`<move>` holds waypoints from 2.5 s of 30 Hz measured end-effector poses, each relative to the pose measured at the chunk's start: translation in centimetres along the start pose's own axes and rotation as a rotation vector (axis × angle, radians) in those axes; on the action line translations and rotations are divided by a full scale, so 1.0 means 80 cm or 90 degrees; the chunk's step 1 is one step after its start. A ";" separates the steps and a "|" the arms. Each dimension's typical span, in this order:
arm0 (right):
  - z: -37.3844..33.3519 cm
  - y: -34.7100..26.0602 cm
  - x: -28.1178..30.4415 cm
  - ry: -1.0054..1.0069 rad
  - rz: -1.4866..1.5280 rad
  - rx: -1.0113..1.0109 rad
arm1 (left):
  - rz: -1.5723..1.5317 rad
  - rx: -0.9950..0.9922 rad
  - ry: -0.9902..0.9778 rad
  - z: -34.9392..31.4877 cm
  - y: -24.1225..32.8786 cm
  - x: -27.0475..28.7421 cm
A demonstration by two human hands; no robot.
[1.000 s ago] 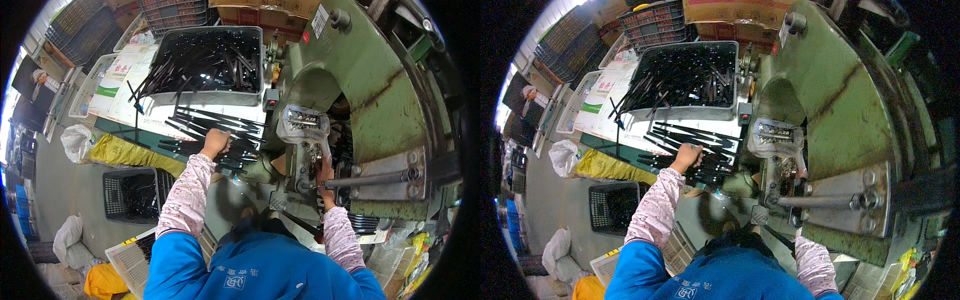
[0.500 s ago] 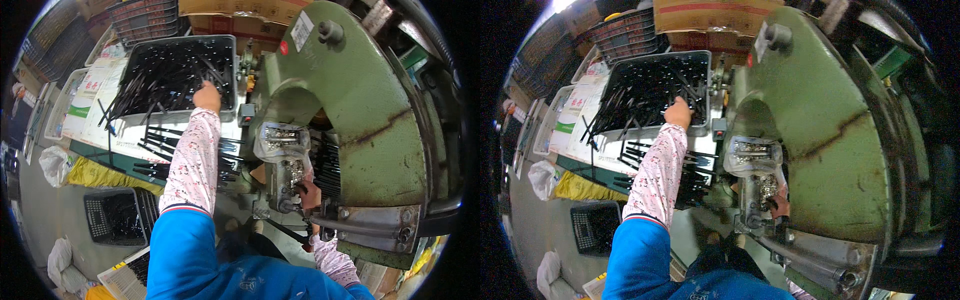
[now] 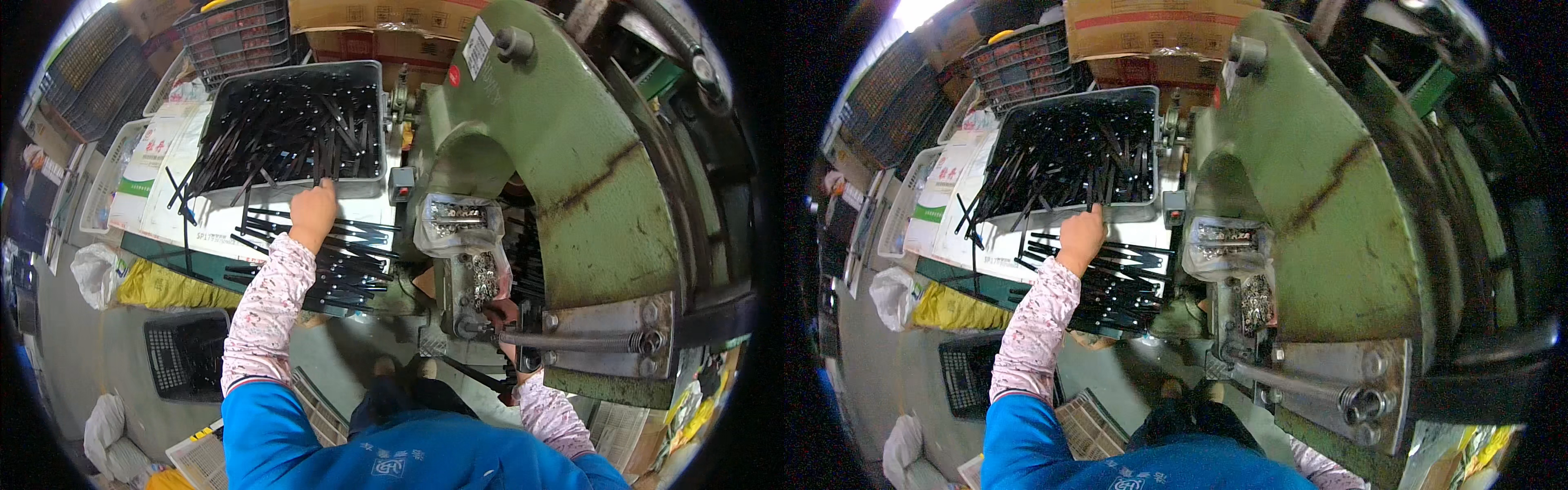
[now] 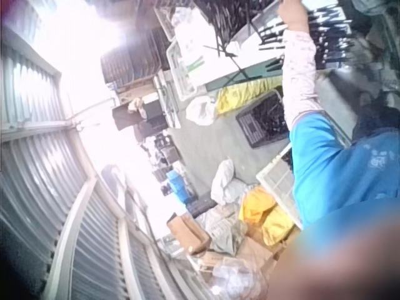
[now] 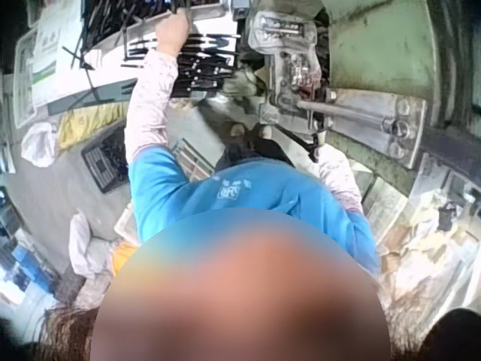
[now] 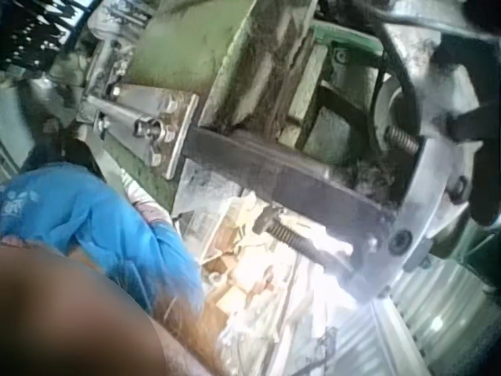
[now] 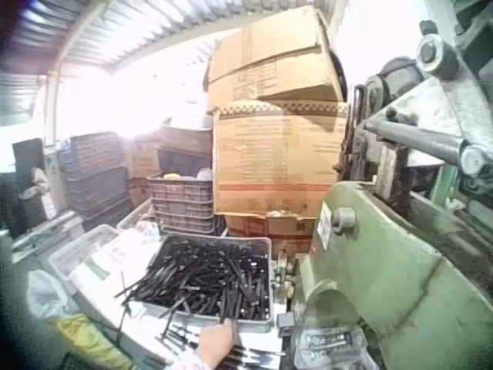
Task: The person repeatedly picks up black metal rods from a bin, inserts them into a green machine, and secures them with a small metal piece. The person then removes the assembled units and places them into a bin.
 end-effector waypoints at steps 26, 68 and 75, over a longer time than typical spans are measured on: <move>-0.070 -0.177 0.018 0.053 -0.107 0.097 | -0.814 -0.279 0.464 -0.210 0.020 0.229; -0.078 -0.103 0.072 0.032 -0.363 0.117 | -0.874 0.090 0.289 -0.320 0.195 0.049; -0.110 -0.013 0.127 0.009 -0.542 0.127 | -0.792 0.033 0.292 -0.342 0.232 0.069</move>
Point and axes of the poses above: each hand's wrist, its own z-axis towards the middle knuckle, its own x-axis out of the back of the hand, y = z × x, the point moved 4 cm from there along z, towards the middle knuckle, and after that the axes turned 7 degrees about -y, right-handed, at the moved point
